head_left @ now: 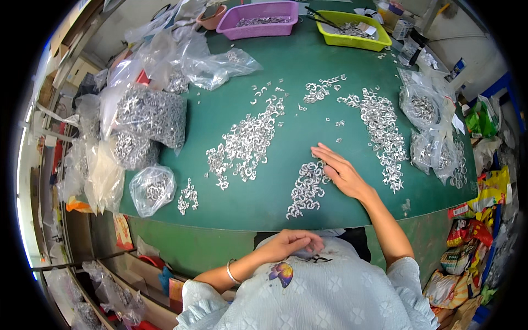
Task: The person sorts small silver-colored star and crescent shaped metal components on a green table by hand, moving them into clusters while occasionally reaching for more components from nearby bags.
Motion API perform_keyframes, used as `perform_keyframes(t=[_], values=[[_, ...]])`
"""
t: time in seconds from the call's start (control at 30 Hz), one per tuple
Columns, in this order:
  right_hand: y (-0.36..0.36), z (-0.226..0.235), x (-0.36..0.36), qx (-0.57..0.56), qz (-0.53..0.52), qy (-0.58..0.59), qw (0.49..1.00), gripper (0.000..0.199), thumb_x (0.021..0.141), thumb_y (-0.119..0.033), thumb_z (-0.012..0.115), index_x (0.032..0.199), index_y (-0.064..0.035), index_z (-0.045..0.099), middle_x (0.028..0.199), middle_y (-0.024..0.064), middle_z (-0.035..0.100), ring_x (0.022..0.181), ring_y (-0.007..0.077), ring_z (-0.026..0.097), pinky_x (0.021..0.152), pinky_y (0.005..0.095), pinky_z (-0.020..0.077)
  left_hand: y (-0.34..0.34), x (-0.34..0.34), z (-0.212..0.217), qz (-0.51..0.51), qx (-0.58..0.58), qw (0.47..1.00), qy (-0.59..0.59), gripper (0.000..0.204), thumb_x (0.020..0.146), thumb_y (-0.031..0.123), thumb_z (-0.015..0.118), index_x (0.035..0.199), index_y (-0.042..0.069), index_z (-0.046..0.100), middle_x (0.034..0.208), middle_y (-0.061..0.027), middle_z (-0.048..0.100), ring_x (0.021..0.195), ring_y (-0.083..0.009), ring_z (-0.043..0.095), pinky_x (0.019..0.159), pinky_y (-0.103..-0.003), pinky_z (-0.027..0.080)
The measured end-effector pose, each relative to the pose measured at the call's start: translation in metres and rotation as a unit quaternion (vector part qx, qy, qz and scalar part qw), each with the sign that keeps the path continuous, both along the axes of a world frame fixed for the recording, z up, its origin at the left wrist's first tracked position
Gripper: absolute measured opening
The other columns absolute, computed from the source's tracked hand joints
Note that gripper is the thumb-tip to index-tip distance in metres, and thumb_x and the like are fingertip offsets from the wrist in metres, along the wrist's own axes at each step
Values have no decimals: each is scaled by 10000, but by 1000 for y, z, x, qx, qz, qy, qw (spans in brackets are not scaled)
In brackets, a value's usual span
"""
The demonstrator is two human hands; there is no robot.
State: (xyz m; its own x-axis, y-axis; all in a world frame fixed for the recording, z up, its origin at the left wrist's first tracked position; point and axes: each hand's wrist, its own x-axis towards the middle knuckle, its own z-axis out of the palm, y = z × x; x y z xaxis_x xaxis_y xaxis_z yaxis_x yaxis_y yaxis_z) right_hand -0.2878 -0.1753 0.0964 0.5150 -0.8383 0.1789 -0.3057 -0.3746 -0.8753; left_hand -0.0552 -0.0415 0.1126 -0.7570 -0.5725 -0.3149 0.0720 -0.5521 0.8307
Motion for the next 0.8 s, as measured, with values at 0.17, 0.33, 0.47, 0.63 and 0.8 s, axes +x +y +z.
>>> perform_keyframes(t=[0.17,0.33,0.47,0.63,0.8], values=[[0,-2,9,-58,69,137,986,397,948,-149,516,1329,-36,509,1398,125,491,1372,298,360,1154,448,246,23,-3,-37,65,296,944,128,427,1013,140,401,1378,-81,393,1377,-236,469,1283,-267,473,1107,-353,337],[39,2,-8,-31,67,112,991,395,906,-103,568,1292,-26,537,1380,119,507,1364,309,370,1154,454,245,20,-17,-69,85,381,881,268,607,1000,271,396,1457,-79,205,1522,-270,211,1426,-326,236,1181,-410,195],[43,2,-17,-36,18,98,994,420,849,-99,645,1259,-46,572,1372,104,512,1356,317,380,1142,474,255,22,-35,-82,69,416,859,289,619,998,304,400,1452,-79,227,1515,-263,238,1412,-328,269,1178,-423,205],[54,12,-14,-149,19,253,956,452,802,-136,709,1240,-104,601,1362,87,523,1349,316,393,1100,495,288,18,-39,-79,60,406,870,272,617,998,327,400,1448,-70,257,1505,-258,271,1396,-333,301,1172,-432,220],[51,0,-31,-95,-38,172,980,465,801,-153,712,1247,-89,594,1366,103,518,1370,325,360,1090,499,293,18,-45,-91,39,372,880,294,634,995,368,396,1454,-50,263,1507,-253,275,1396,-338,305,1168,-445,221]])
